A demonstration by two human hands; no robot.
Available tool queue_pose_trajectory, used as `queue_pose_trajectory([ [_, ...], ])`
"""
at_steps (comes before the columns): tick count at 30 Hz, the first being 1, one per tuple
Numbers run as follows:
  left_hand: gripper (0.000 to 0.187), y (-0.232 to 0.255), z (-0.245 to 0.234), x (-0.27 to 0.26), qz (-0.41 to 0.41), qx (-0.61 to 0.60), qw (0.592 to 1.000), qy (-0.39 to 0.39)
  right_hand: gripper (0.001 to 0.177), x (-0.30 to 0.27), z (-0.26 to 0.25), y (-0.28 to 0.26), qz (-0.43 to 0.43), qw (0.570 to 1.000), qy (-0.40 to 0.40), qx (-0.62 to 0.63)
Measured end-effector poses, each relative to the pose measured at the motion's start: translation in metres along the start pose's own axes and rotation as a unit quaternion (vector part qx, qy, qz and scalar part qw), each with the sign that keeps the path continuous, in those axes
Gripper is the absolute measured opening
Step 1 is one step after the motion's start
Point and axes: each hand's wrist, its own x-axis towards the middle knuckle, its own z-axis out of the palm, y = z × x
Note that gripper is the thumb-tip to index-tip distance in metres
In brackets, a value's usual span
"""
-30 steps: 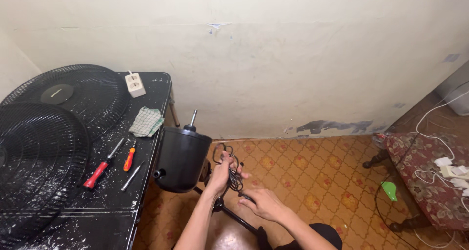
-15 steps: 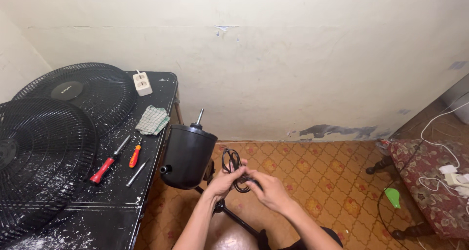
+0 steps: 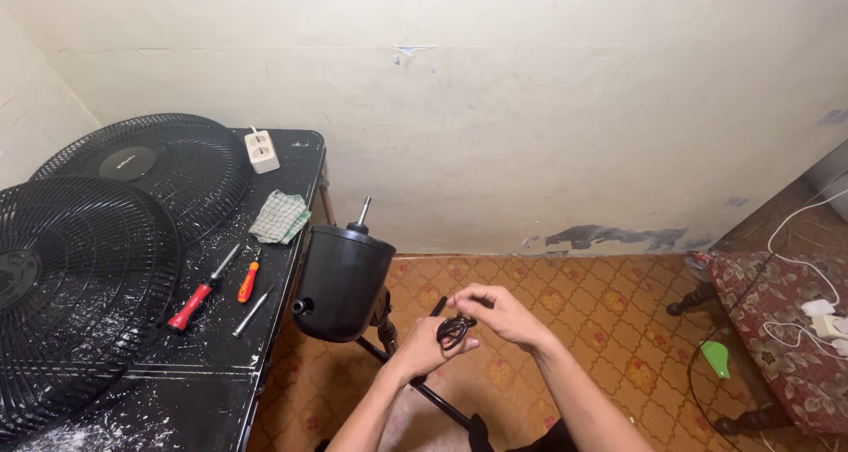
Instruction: The person uses a screwdriver to remove screws from the back of a standing fan motor housing, places the screws on the table, and then wraps the fan's power cord around the stand.
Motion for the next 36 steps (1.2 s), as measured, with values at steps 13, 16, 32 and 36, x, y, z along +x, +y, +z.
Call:
queue_pose_trajectory([
  [13, 0.030, -0.001, -0.017, -0.011, -0.039, -0.095, 0.991, -0.083, 0.015, 0.011, 0.016, 0.057, 0.048, 0.982, -0.063, 0.170],
  [16, 0.039, 0.001, -0.016, -0.007, -0.009, -0.207, 0.978, 0.003, 0.011, 0.012, 0.018, 0.071, 0.021, 0.994, -0.014, 0.109],
  [32, 0.053, 0.009, -0.014, -0.008, -0.040, -0.273, 0.959, 0.070, 0.012, 0.020, 0.088, 0.091, -0.049, 0.915, 0.158, 0.368],
  [36, 0.067, 0.003, -0.023, -0.009, -0.075, -0.449, 0.889, -0.054, 0.016, 0.017, 0.089, 0.055, -0.169, 0.919, 0.293, 0.203],
])
